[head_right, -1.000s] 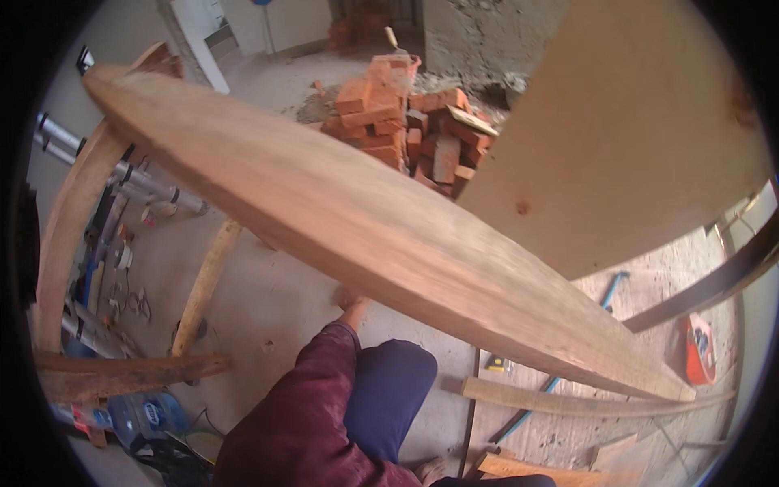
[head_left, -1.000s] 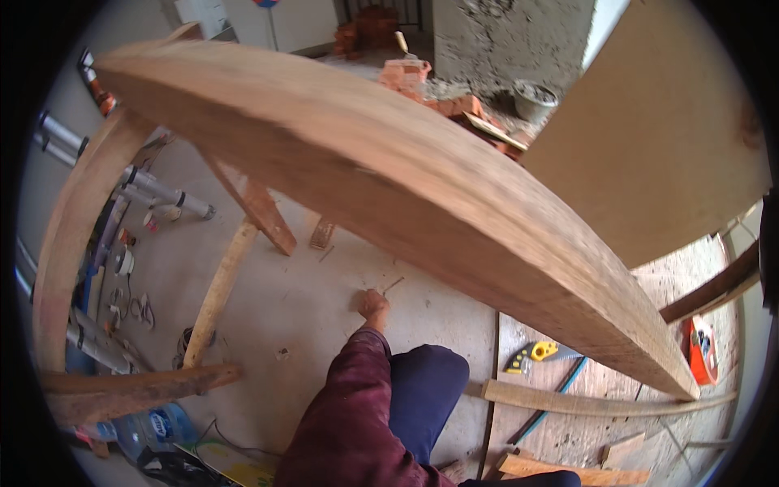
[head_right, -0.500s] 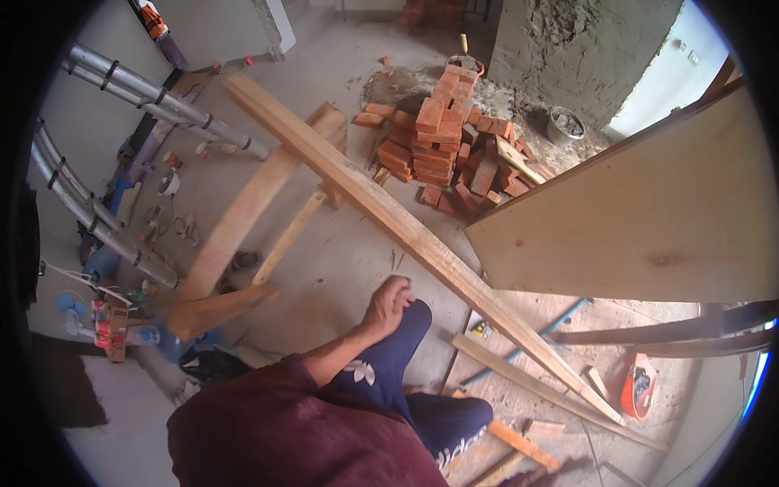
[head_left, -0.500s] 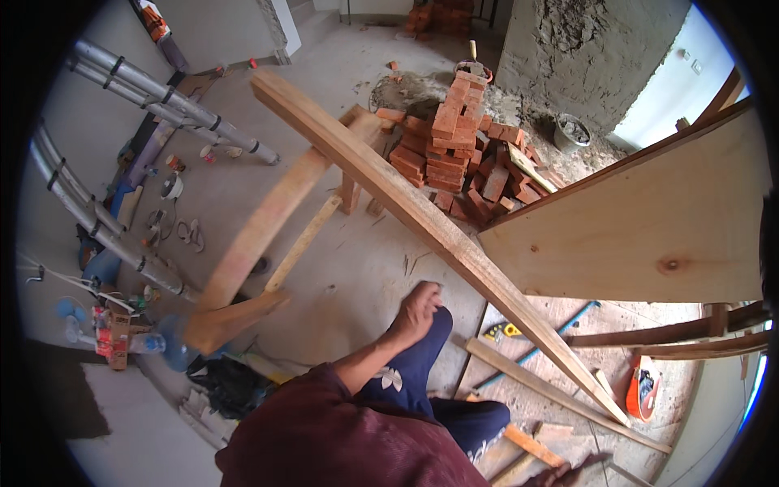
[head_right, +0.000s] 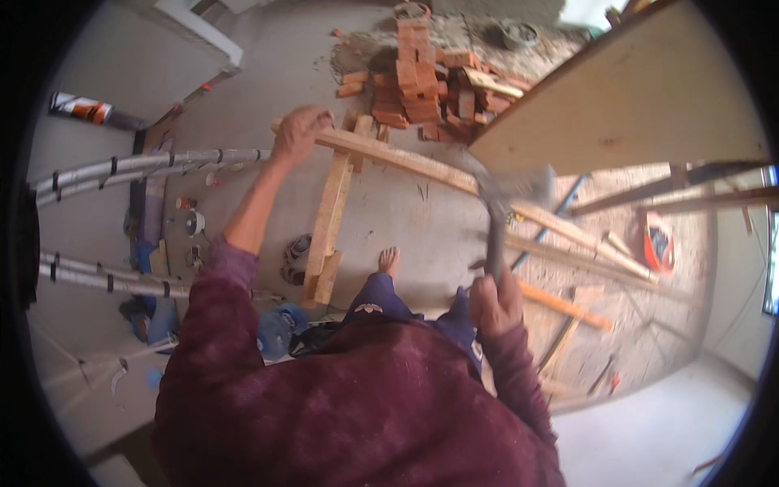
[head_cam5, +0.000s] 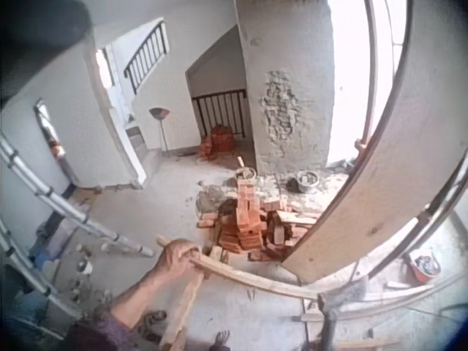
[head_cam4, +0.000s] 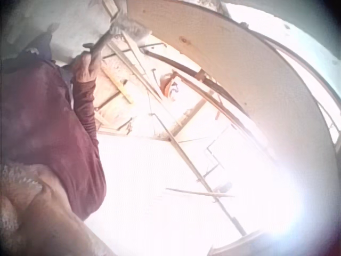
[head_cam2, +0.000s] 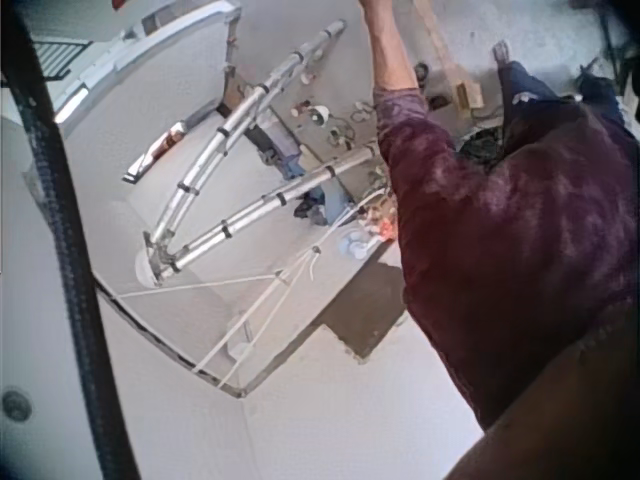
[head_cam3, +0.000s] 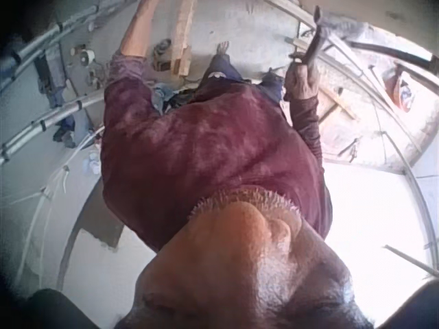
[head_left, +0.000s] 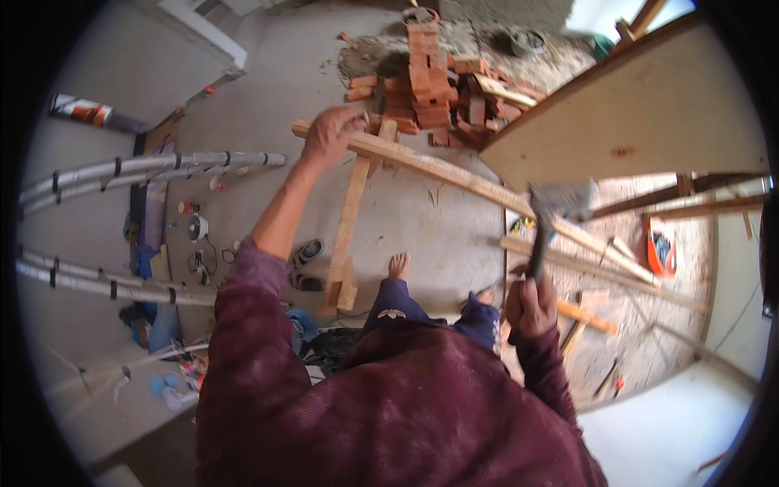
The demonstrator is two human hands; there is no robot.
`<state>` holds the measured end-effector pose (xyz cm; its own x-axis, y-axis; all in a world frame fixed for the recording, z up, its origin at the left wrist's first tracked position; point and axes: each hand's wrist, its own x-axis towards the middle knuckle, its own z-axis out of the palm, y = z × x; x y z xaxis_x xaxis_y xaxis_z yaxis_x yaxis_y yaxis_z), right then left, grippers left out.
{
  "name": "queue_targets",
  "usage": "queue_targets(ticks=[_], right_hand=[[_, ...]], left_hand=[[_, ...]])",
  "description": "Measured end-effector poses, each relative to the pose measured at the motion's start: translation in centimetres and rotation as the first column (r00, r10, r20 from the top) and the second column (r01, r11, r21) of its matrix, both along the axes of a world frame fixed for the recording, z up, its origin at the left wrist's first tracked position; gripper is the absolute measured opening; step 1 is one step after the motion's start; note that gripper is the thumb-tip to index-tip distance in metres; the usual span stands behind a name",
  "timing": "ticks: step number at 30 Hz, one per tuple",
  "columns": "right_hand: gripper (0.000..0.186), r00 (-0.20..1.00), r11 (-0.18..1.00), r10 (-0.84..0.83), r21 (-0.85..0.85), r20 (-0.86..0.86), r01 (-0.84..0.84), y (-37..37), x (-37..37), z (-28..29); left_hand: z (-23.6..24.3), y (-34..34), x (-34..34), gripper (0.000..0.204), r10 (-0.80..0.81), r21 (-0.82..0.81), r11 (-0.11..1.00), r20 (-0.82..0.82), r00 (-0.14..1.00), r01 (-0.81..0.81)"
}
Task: The person constructs a wooden frame by joining pieces of wood together, using a hammer to drive nails and a hand saw to cut a section of the wood.
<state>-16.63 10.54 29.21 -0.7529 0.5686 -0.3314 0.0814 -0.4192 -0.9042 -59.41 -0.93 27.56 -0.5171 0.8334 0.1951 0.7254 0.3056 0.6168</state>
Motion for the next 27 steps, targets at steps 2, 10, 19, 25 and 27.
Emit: queue_targets(ticks=[2, 10, 19, 25, 27], right_hand=[[0.037, 1.000, 0.996, 0.024, 0.090, 0.004, -0.025, -0.7, -3.4, 0.5], [0.032, 0.993, 0.996, -0.090, 0.014, -0.076, 0.092, -8.1, -10.6, -0.8], [0.033, 0.998, 0.987, -0.047, 0.149, -0.029, 0.051, -9.5, -16.4, -4.2], [0.035, 0.997, 0.948, -0.079, 0.310, -0.004, 0.077, -8.3, -19.0, -5.6], [0.036, 0.994, 0.921, -0.038, 0.391, 0.107, -0.007, -7.5, -19.5, -5.0]], left_hand=[[-1.1, 0.9, -3.5, 0.015, -0.121, 0.107, 0.986, -0.073, 0.990, 0.128], [-7.9, 1.0, -6.0, 0.010, -0.314, -0.046, 0.949, -0.021, 0.949, 0.313], [-8.2, 0.6, -7.0, 0.011, -0.371, -0.002, 0.926, 0.167, 0.914, 0.376], [-8.4, 0.7, -7.3, 0.011, -0.399, 0.049, 0.917, 0.165, 0.902, 0.396], [-8.6, 0.7, -7.5, 0.011, -0.390, 0.038, 0.921, 0.144, 0.910, 0.388]])
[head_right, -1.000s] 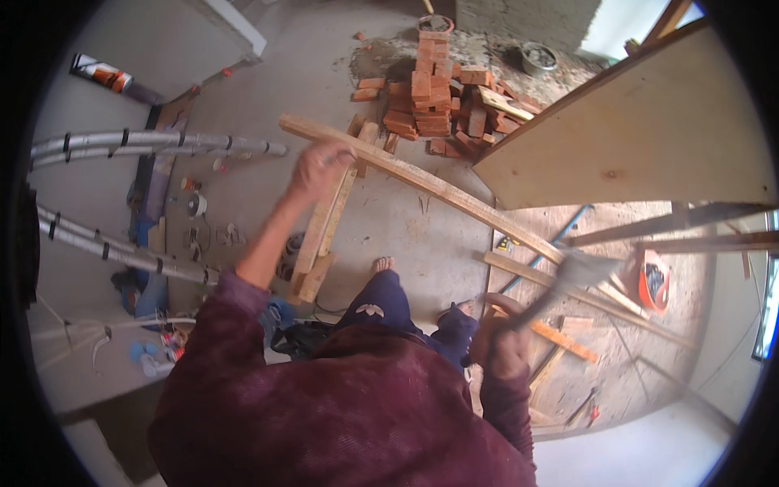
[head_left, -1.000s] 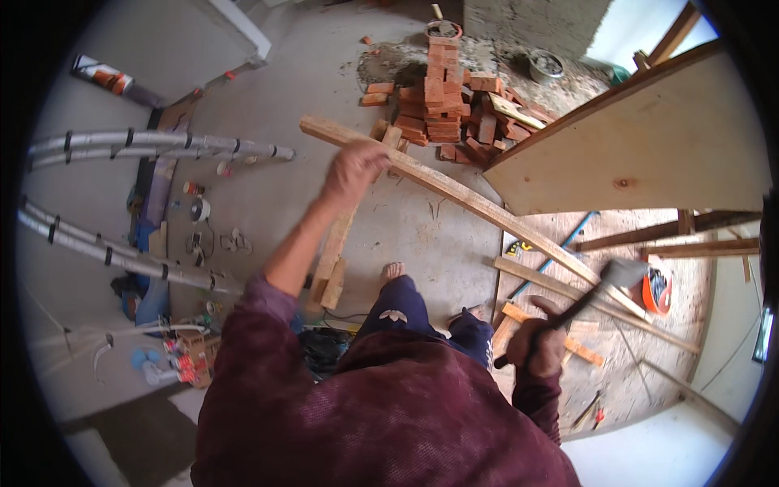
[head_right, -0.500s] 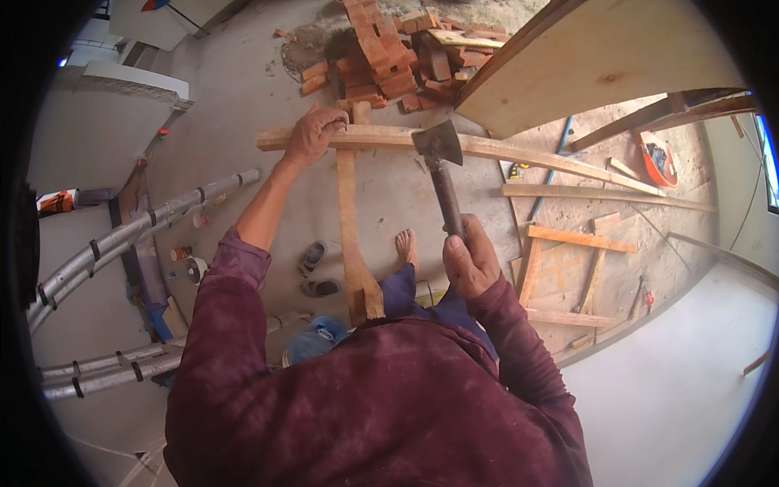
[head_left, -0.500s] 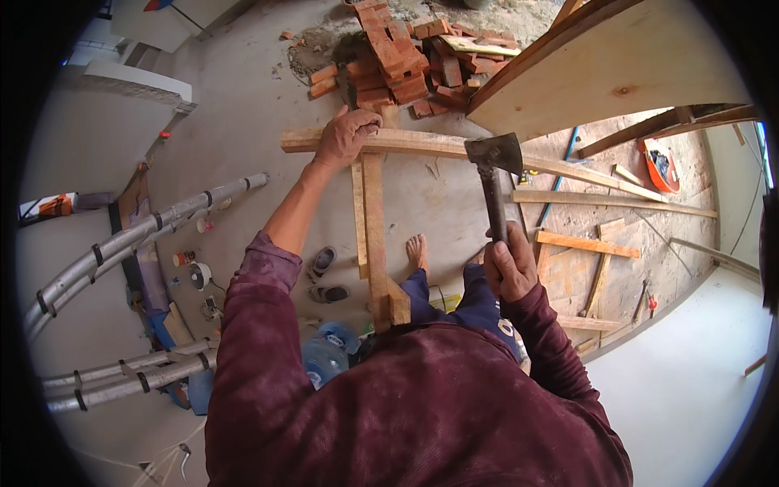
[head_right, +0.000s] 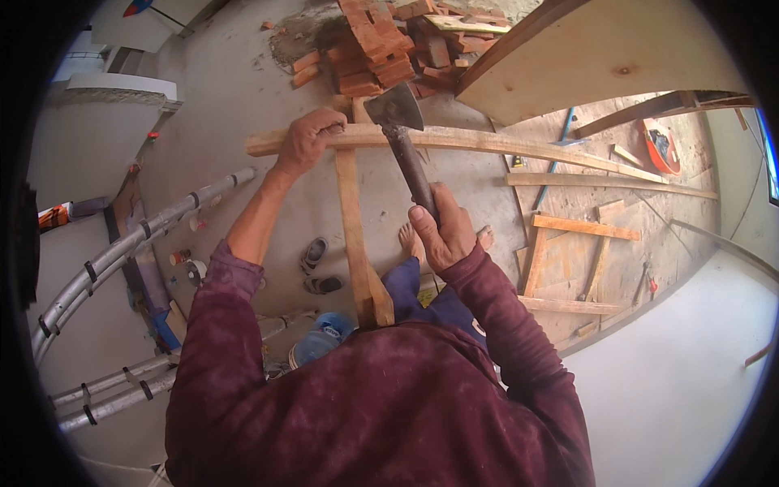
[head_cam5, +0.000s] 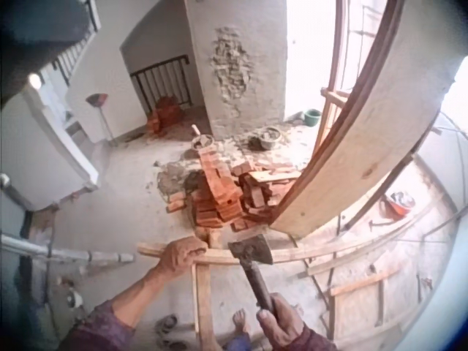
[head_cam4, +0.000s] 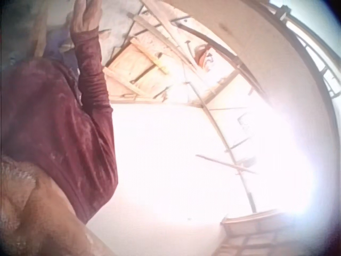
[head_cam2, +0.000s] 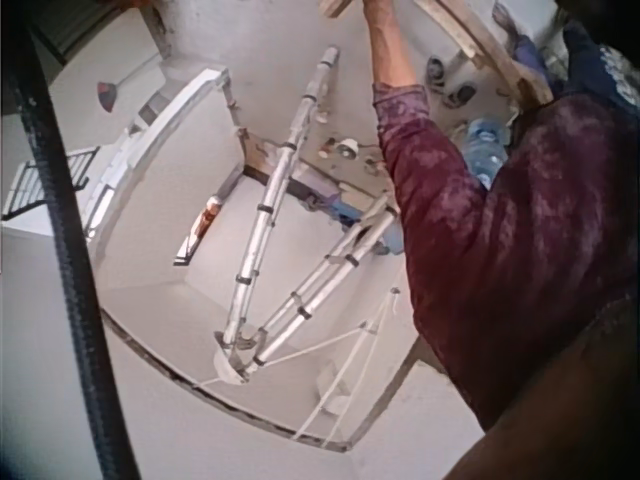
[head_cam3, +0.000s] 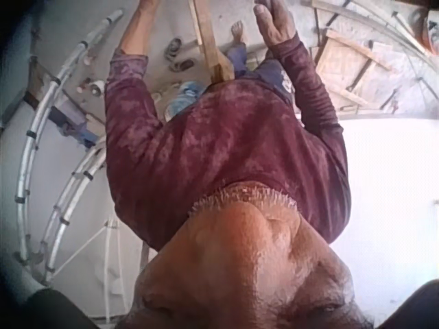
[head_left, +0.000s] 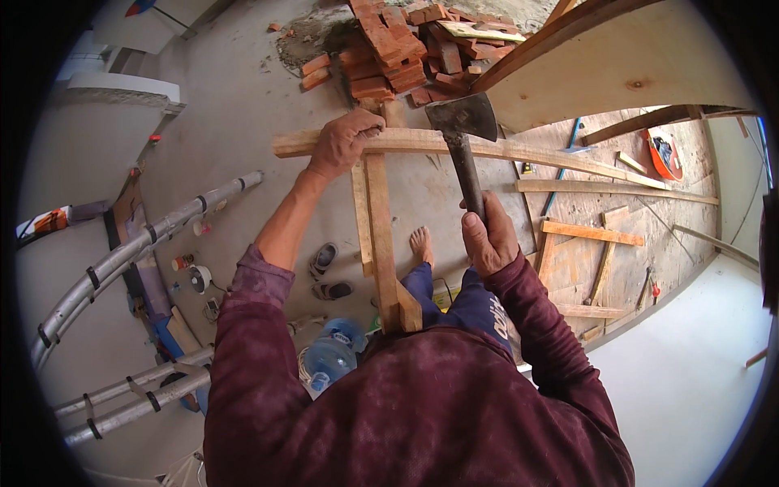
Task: The person constructs a wooden frame by joining pieces of wood together, using a hammer to drive nails and a hand saw to cut a section of the wood.
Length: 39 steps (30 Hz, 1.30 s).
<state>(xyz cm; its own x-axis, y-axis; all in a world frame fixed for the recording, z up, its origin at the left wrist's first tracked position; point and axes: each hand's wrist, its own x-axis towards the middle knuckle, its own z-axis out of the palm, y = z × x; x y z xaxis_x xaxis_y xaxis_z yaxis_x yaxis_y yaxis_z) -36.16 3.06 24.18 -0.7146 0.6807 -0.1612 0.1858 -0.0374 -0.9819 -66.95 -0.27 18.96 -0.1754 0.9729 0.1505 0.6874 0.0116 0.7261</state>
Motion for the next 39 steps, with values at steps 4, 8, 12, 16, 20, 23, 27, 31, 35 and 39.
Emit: queue_targets(ticks=[4, 8, 12, 16, 20, 23, 27, 31, 35, 39], right_hand=[[0.033, 0.999, 0.999, 0.026, 0.041, 0.033, -0.027, 0.8, -1.2, -0.2], [0.030, 0.995, 0.983, 0.060, 0.167, 0.084, -0.073, 1.6, -2.5, -1.3], [0.028, 0.995, 0.964, 0.067, 0.252, 0.080, -0.085, 1.6, -3.1, -1.0], [0.023, 0.998, 0.949, 0.023, 0.314, -0.051, -0.006, 1.1, -3.4, 0.5], [0.023, 0.969, 0.917, 0.069, 0.367, 0.238, -0.156, 1.2, -4.2, -4.0], [0.025, 0.972, 0.947, 0.096, 0.281, 0.215, -0.156, 1.1, -3.9, -4.2], [0.025, 0.993, 0.966, -0.063, 0.243, -0.097, 0.085, -0.1, -3.8, -0.4], [0.024, 0.999, 0.939, -0.028, 0.345, 0.038, 0.013, 0.2, -4.1, -4.8], [0.021, 0.986, 0.960, 0.019, 0.271, 0.166, -0.064, 0.4, -3.5, -5.5], [0.023, 0.996, 0.964, -0.077, 0.260, 0.050, 0.061, 0.6, 0.9, -5.2]], left_hand=[[-0.1, 0.0, 0.2, 0.012, -0.012, 0.039, 0.999, -0.009, 1.000, 0.013], [0.1, 0.3, 0.3, 0.011, -0.029, 0.043, 0.999, -0.075, 0.997, 0.032], [0.0, 0.0, 0.3, 0.011, -0.016, -0.025, 1.000, -0.077, 0.997, 0.014], [-0.4, -0.2, 0.3, 0.010, -0.007, 0.028, 1.000, -0.028, 1.000, 0.008], [0.8, 0.4, 0.3, 0.010, -0.047, -0.085, 0.996, -0.186, 0.981, 0.031], [0.2, -0.1, 0.6, 0.010, -0.013, 0.008, 1.000, -0.136, 0.991, 0.015], [-0.7, -0.5, 0.1, 0.010, 0.004, 0.029, 1.000, -0.070, 0.998, -0.002], [-0.1, 0.6, 0.3, 0.012, -0.028, 0.044, 0.999, -0.079, 0.996, 0.032], [0.7, 0.1, 0.2, 0.013, -0.034, 0.003, 0.999, -0.122, 0.992, 0.035], [0.4, -2.6, 3.7, 0.028, 0.332, 0.304, 0.909, -0.121, 0.935, -0.284]])
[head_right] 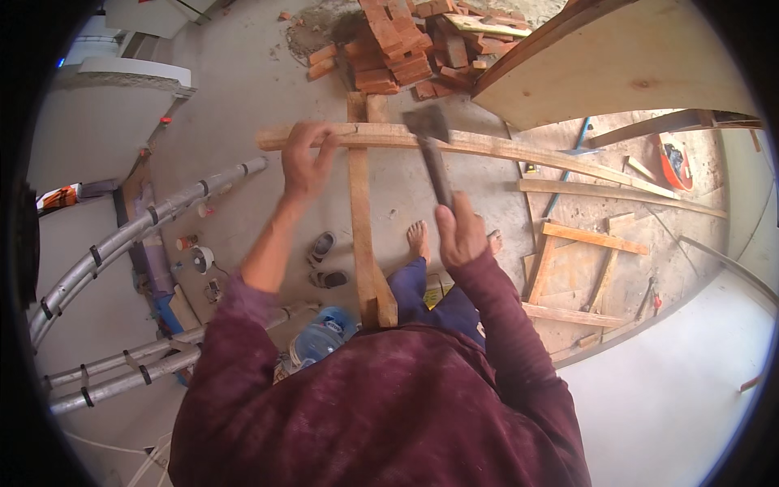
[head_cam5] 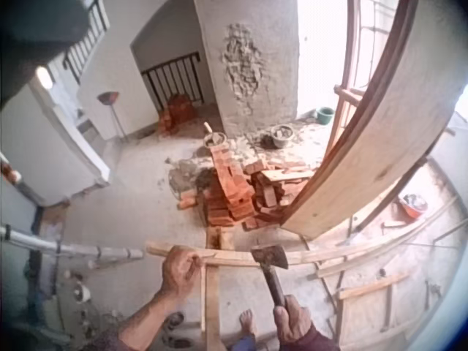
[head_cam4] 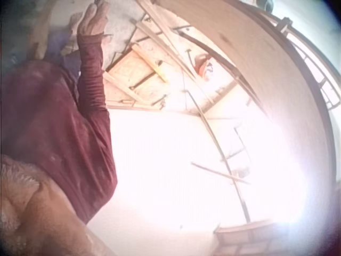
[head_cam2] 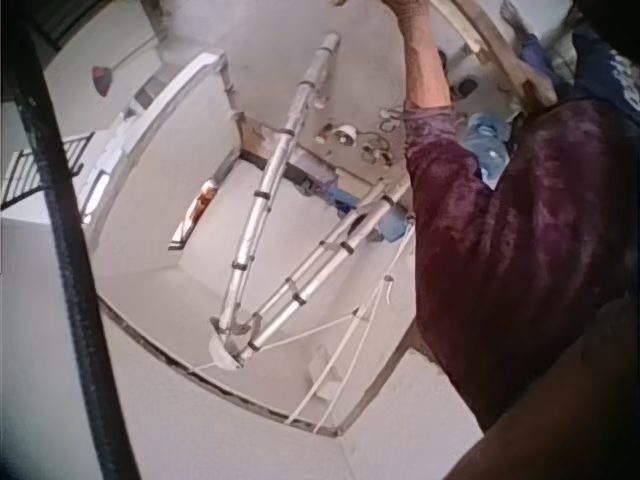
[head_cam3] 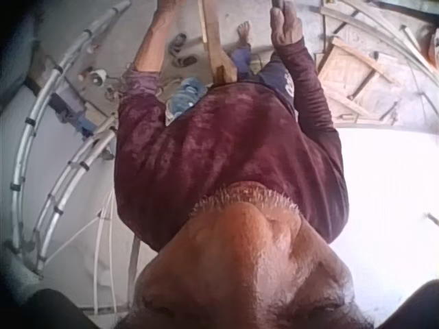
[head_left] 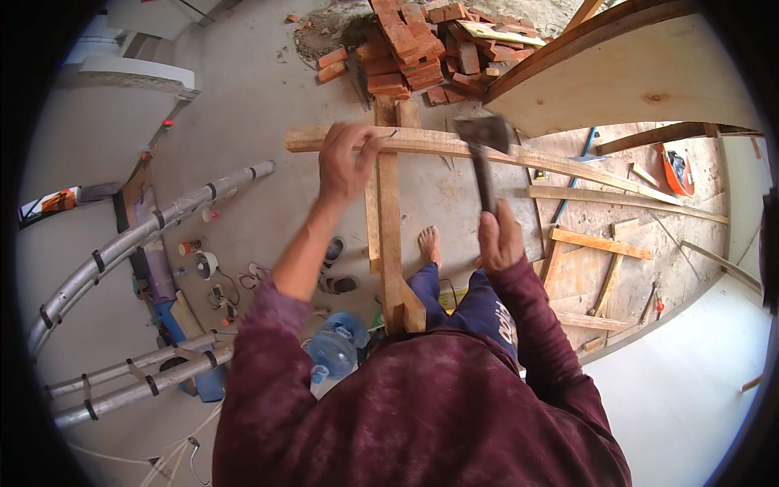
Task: The person constructs a wooden frame by joining pieces of wood together, using a hammer to drive nails and a hand saw to cut a section of the wood.
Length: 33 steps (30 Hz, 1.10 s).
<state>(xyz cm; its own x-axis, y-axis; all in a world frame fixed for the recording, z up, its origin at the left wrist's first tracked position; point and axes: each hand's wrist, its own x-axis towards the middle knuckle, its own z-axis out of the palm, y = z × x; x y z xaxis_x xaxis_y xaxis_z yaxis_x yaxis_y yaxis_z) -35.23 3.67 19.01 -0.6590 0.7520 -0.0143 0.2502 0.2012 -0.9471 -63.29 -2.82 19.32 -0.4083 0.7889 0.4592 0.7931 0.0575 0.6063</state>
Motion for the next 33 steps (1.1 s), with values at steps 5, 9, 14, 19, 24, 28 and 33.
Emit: queue_targets(ticks=[5, 9, 14, 19, 24, 28, 33], right_hand=[[0.031, 0.999, 0.990, -0.045, -0.136, 0.024, 0.048, -1.8, 2.5, -0.7], [0.031, 0.999, 0.983, 0.040, -0.182, 0.001, -0.039, -1.2, 1.1, 0.9], [0.027, 0.995, 0.997, 0.081, -0.001, 0.049, -0.081, -0.3, -0.7, 2.1], [0.028, 0.996, 0.996, 0.085, 0.019, -0.012, -0.085, -0.1, -2.3, 2.4], [0.021, 0.990, 0.993, 0.111, 0.057, -0.083, -0.106, 0.2, -3.2, 3.3], [0.017, 0.990, 0.991, 0.121, 0.074, -0.072, -0.116, 0.4, -4.1, 2.6], [0.024, 0.971, 0.976, 0.137, 0.141, 0.193, -0.166, 1.1, -4.6, -1.9]], left_hand=[[-6.7, -4.2, 2.7, 0.057, 0.427, -0.265, 0.899, 0.712, 0.557, -0.349], [-8.1, -0.4, 1.4, 0.082, 0.395, -0.336, 0.858, 0.915, 0.084, -0.388], [-8.5, 0.5, 0.4, 0.083, 0.372, -0.340, 0.897, 0.926, 0.068, -0.284], [-7.5, 0.5, -0.2, 0.092, 0.391, -0.356, 0.907, 0.910, 0.137, -0.224], [-5.7, 0.2, 0.4, 0.076, 0.378, -0.359, 0.913, 0.923, 0.068, -0.195], [-6.7, 0.2, 0.4, 0.062, 0.303, -0.286, 0.917, 0.953, 0.017, -0.278], [-8.3, 0.9, 0.9, 0.064, 0.299, -0.267, 0.898, 0.953, 0.040, -0.350]])
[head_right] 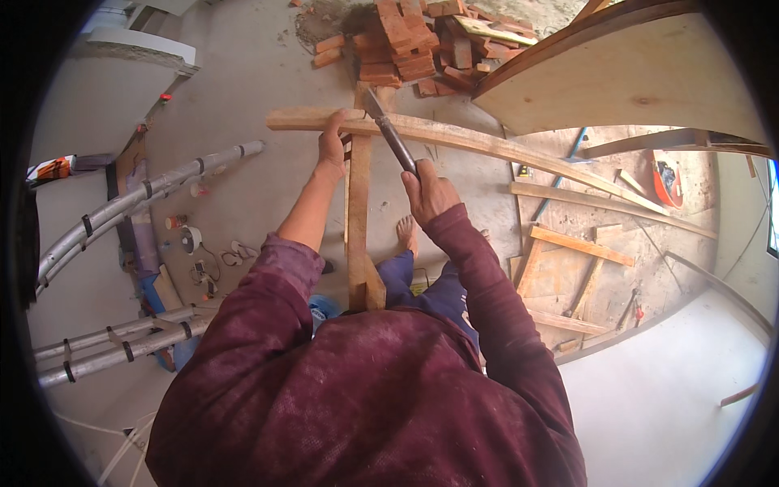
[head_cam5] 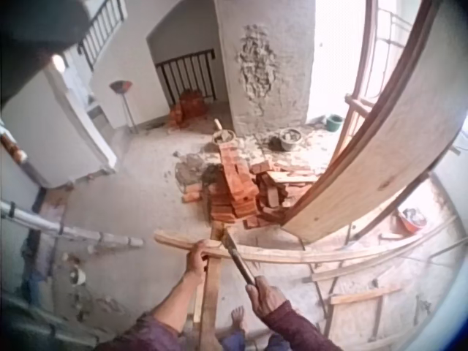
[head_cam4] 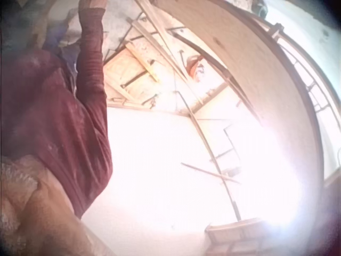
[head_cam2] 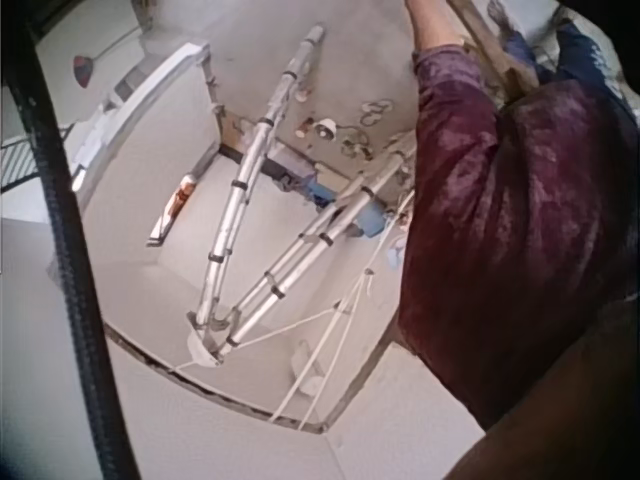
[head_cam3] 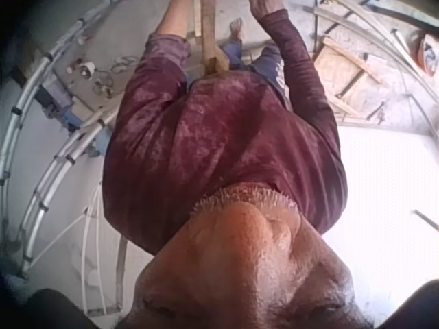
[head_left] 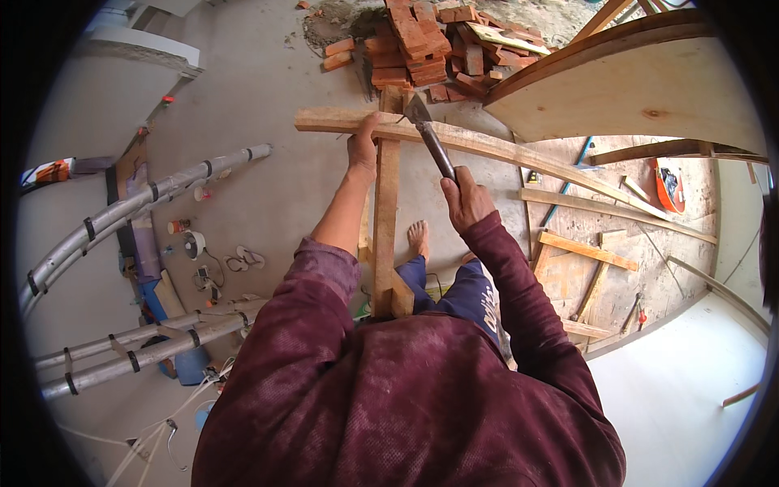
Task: The person constructs a wooden frame by joining pieces of wood together, using a hammer to drive nails and a hand saw to cut a section of the wood.
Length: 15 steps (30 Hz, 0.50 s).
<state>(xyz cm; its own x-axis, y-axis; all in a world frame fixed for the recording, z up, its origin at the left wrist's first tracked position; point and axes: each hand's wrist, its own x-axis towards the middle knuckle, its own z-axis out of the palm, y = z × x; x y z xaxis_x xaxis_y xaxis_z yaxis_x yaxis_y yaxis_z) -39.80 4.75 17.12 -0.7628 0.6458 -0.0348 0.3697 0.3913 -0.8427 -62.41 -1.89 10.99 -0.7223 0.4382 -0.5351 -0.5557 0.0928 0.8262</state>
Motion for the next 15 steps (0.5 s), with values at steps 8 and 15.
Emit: queue_targets(ticks=[8, 15], right_hand=[[0.041, 0.646, 0.963, -0.247, -0.256, -0.722, 0.083, 0.1, -0.8, 8.6], [0.030, 0.987, 0.994, -0.065, 0.075, -0.148, 0.076, -0.2, 0.6, 1.0]], left_hand=[[0.9, -0.4, -0.1, 0.072, 0.053, 0.016, 0.998, 0.052, 0.997, -0.054], [-0.3, 0.7, -0.1, 0.075, 0.038, 0.043, 0.998, 0.076, 0.996, -0.041]])
